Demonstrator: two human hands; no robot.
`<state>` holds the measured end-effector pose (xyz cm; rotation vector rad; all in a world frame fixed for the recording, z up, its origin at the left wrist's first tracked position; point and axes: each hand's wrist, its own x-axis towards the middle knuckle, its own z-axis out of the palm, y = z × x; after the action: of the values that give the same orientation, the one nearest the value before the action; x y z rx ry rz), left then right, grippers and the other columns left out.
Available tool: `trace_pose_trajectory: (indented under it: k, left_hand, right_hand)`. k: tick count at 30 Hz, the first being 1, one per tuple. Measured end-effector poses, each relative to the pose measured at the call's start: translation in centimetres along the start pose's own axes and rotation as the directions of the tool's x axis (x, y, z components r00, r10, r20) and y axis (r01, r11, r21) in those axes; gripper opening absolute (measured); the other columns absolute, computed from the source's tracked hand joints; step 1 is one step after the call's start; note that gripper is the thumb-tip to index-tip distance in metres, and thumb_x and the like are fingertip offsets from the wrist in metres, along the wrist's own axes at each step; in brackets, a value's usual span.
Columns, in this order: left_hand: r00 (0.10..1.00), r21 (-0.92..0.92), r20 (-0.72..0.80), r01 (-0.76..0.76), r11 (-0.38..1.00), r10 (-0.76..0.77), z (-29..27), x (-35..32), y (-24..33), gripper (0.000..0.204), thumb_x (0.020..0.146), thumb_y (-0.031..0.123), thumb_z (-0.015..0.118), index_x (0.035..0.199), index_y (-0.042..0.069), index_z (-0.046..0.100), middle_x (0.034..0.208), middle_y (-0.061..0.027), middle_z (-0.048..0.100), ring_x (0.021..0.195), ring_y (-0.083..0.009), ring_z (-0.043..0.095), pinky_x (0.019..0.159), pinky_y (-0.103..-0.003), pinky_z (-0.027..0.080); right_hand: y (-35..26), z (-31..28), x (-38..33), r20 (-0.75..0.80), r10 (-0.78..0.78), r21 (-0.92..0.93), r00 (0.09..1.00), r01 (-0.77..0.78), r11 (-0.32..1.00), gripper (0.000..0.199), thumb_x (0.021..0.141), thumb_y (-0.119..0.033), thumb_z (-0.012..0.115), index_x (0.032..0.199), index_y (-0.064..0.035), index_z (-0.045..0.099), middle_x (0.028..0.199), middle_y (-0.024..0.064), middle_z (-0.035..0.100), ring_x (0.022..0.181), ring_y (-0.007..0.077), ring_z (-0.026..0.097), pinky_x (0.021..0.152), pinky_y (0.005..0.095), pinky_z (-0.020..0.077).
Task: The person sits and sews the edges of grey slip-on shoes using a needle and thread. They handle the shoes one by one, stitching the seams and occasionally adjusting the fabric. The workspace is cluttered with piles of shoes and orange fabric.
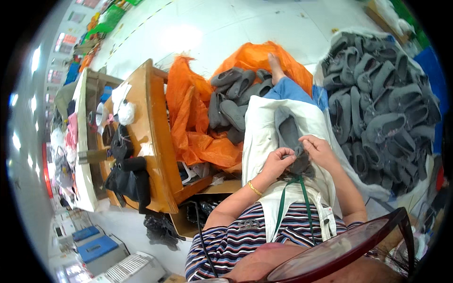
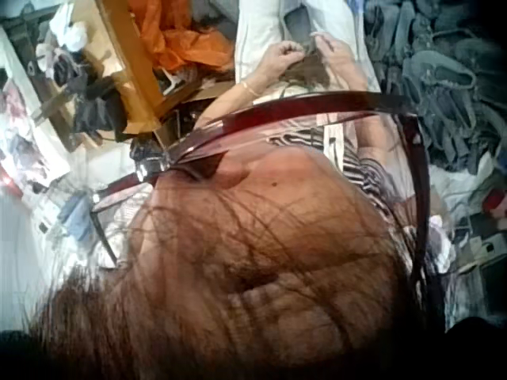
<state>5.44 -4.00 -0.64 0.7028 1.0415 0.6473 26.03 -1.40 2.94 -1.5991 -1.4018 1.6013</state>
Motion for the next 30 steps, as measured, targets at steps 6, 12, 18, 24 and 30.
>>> trace_pose_trajectory:
  k: [6, 12, 18, 24, 30]
  left_hand:
    - [0.991, -0.03, 0.134, -0.002, 1.0, 0.006, -0.4, 0.2, 0.6, 0.01, 0.093, 0.013, 0.064, 0.099, 0.007, 0.059, 0.084, 0.0037, 0.06, 0.069, -0.0046, 0.058, 0.058, -0.02, 0.048]
    - [0.982, 0.137, 0.191, -0.023, 0.99, -0.004, -2.1, -1.0, 4.2, 0.01, 0.094, 0.015, 0.057, 0.101, 0.009, 0.054, 0.08, 0.002, 0.059, 0.057, -0.0056, 0.055, 0.049, -0.021, 0.044]
    - [0.98, 0.33, 0.041, -0.196, 0.923, 0.193, -3.1, -1.4, 0.4, 0.014, 0.09, 0.015, 0.068, 0.101, 0.008, 0.064, 0.074, 0.0054, 0.058, 0.058, -0.0027, 0.049, 0.051, -0.02, 0.039]
    - [0.963, 0.301, 0.061, -0.269, 0.915, 0.263, -3.0, -1.6, 0.2, 0.017, 0.088, 0.017, 0.074, 0.099, 0.005, 0.07, 0.071, 0.0063, 0.058, 0.062, -0.0013, 0.047, 0.054, -0.019, 0.039]
    - [0.949, 0.418, 0.048, -0.304, 0.856, 0.313, -2.7, -3.0, 1.8, 0.015, 0.086, 0.015, 0.073, 0.095, 0.002, 0.071, 0.075, -0.0013, 0.065, 0.065, -0.0049, 0.053, 0.058, -0.023, 0.044]
  right_hand:
    - [1.1, 0.2, 2.1, 0.224, -0.35, -0.552, 0.909, 0.415, 0.724, 0.02, 0.08, -0.008, 0.06, 0.1, -0.0076, 0.066, 0.085, 0.0137, 0.067, 0.083, 0.0351, 0.064, 0.071, 0.0437, 0.0504]
    - [3.1, 4.6, 1.3, -0.018, -0.276, -0.089, 0.961, 0.274, 0.958, 0.004, 0.086, -0.004, 0.064, 0.09, -0.0039, 0.061, 0.07, 0.0067, 0.061, 0.066, 0.0149, 0.058, 0.058, 0.0309, 0.0461]
    - [3.7, 4.7, 0.2, 0.003, 0.022, 0.342, 1.0, -0.021, 0.939, 0.013, 0.094, -0.015, 0.063, 0.103, -0.0057, 0.063, 0.08, -0.0004, 0.06, 0.071, 0.0054, 0.056, 0.055, 0.0224, 0.0458]
    - [-1.9, 4.3, -2.1, -0.039, -0.437, -0.279, 0.899, 0.41, 0.868, 0.006, 0.083, -0.009, 0.069, 0.082, -0.0027, 0.068, 0.079, 0.0088, 0.063, 0.071, 0.0225, 0.061, 0.063, 0.0344, 0.0492]
    - [-1.4, 6.2, -1.6, -0.058, -0.678, -0.442, 0.733, 0.59, 0.676, 0.005, 0.079, -0.005, 0.07, 0.079, -0.003, 0.066, 0.069, 0.0117, 0.057, 0.066, 0.03, 0.057, 0.06, 0.038, 0.0454]
